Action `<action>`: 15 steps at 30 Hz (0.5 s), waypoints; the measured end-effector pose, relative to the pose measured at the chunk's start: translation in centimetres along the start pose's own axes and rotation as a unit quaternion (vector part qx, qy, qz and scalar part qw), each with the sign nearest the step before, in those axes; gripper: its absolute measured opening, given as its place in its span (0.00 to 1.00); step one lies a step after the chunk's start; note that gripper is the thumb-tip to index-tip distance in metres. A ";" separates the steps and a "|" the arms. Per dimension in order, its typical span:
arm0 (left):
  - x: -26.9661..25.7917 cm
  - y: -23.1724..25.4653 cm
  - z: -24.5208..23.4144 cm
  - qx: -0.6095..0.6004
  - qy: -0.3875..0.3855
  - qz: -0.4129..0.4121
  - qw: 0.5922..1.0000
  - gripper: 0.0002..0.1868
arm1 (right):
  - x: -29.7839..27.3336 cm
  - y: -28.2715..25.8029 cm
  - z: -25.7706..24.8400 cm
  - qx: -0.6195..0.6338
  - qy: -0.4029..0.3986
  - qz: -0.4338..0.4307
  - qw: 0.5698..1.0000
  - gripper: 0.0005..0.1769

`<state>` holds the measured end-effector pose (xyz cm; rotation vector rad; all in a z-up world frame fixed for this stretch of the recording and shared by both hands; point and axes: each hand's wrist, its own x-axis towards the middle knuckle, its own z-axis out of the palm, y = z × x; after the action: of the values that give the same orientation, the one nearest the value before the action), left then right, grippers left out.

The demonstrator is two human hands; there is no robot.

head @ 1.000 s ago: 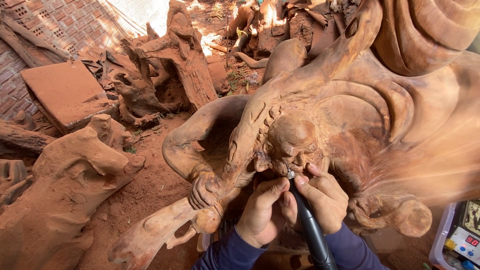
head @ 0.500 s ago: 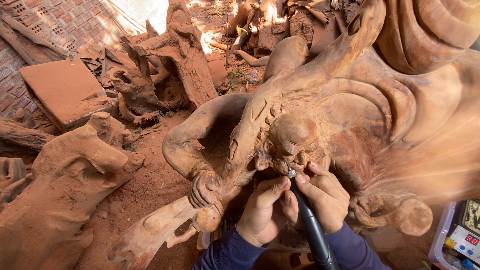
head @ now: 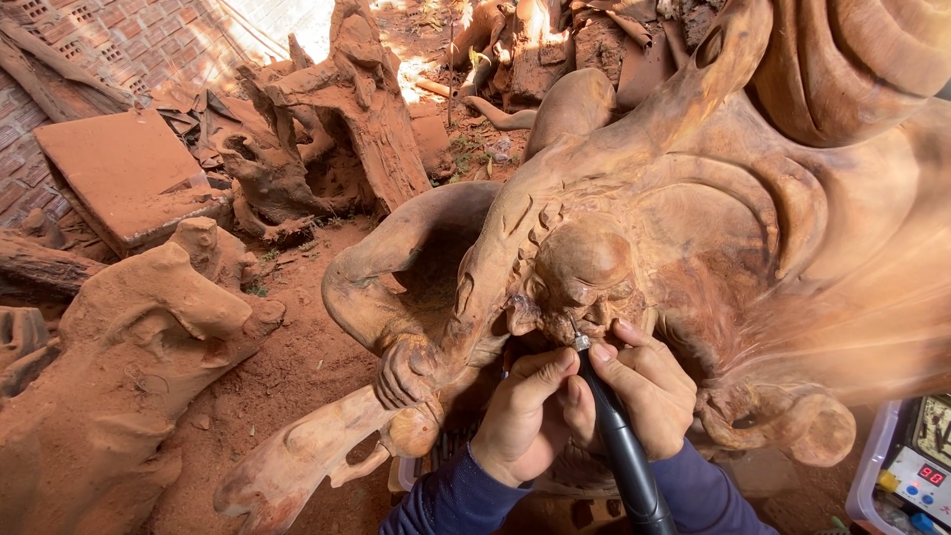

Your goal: The person carves details into a large wooden statue using a rotary tool, occasionally adjusting settings on a control box and handling small bits.

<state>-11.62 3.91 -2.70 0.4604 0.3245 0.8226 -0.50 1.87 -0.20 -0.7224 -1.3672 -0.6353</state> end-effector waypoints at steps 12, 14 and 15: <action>-0.1 0.0 0.1 0.016 -0.009 0.005 1.000 0.15 | 0.1 0.0 0.0 0.002 0.001 0.001 1.000 0.15; 0.0 0.0 0.0 -0.001 -0.005 0.004 1.000 0.09 | 0.3 -0.1 0.0 0.000 0.000 0.003 1.000 0.15; 0.0 0.0 0.1 0.000 -0.005 0.004 1.000 0.09 | 0.3 -0.1 0.0 0.000 0.000 0.004 1.000 0.15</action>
<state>-11.59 3.88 -2.59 0.4647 0.3142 0.8273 -0.58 1.84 0.11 -0.7277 -1.3642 -0.6293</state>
